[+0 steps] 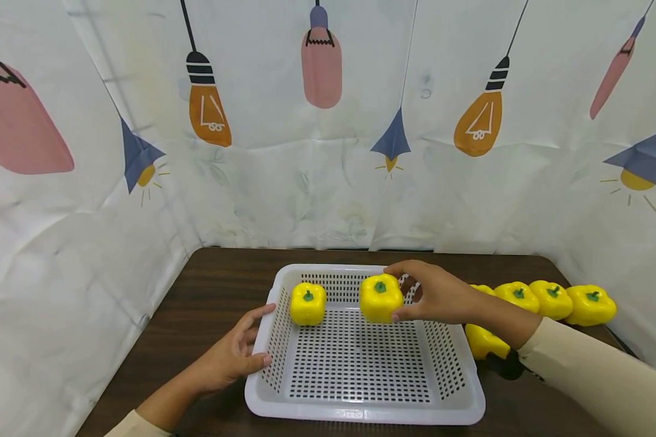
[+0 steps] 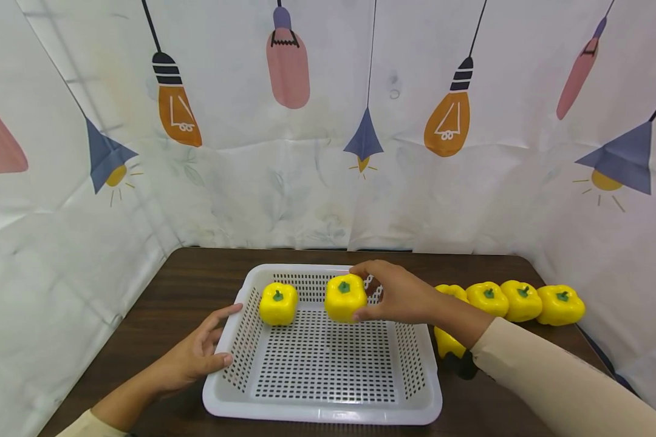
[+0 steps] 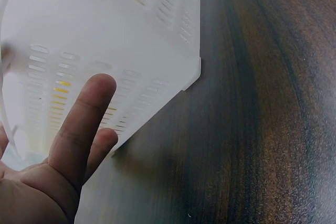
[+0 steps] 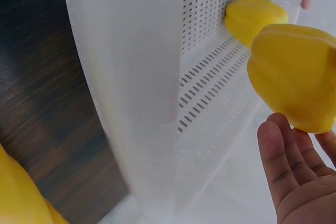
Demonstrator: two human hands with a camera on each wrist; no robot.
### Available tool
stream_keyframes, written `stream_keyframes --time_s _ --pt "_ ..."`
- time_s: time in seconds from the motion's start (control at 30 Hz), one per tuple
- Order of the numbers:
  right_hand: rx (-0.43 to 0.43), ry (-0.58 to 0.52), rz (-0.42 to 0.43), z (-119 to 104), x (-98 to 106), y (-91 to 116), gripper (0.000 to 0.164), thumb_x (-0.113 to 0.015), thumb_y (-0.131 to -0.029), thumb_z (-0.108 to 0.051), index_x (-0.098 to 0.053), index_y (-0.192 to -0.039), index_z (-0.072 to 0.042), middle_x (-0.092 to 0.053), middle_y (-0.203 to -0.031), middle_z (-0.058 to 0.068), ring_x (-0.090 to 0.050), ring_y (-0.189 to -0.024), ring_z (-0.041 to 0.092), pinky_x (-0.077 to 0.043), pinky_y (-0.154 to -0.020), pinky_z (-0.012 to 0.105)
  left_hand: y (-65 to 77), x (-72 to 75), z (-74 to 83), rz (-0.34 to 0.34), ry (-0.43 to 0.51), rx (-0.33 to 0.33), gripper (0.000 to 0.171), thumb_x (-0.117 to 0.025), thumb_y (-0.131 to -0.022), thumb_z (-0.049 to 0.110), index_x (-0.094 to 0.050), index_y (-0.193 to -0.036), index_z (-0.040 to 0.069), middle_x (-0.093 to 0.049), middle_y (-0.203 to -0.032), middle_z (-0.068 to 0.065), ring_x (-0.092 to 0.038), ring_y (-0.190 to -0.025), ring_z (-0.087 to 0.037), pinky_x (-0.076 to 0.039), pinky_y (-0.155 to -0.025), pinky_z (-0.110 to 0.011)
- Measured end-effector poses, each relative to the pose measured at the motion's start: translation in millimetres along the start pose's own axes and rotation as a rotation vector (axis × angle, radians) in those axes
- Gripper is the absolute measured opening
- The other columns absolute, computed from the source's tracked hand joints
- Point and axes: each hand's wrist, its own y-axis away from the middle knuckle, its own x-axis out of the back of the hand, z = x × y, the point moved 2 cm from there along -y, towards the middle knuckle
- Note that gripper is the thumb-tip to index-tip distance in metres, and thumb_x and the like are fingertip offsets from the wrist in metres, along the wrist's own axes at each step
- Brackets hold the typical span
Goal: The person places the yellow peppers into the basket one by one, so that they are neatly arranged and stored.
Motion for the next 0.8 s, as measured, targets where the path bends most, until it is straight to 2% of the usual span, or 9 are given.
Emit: stream_keyframes --time_s 0.63,0.8 --pt "0.06 -0.003 -0.017 -19.1 -14.7 -17.6 0.083 -0.09 -0.077 -0.044 -0.053 -0.144 -0.013 -0.06 -0.131 -0.004 -0.063 -0.104 0.023 -0.06 -0.082 0.039 1.1 -0.8 -0.2 -0.001 -0.002 -0.001 0.086 -0.063 -0.099 0.004 -0.004 -0.16 0.019 -0.032 -0.146 -0.04 -0.059 -0.119 -0.051 -0.057 -0.089 -0.057" --pt "0.046 -0.029 -0.017 -20.9 -21.0 -21.5 0.081 -0.09 -0.076 -0.045 -0.054 -0.142 -0.017 -0.06 -0.129 -0.006 -0.062 -0.105 0.022 -0.059 -0.082 0.041 0.7 -0.8 0.1 -0.005 -0.002 -0.004 0.085 -0.062 -0.099 0.003 -0.004 -0.16 0.019 -0.032 -0.146 -0.041 -0.059 -0.119 -0.052 -0.057 -0.088 -0.057"
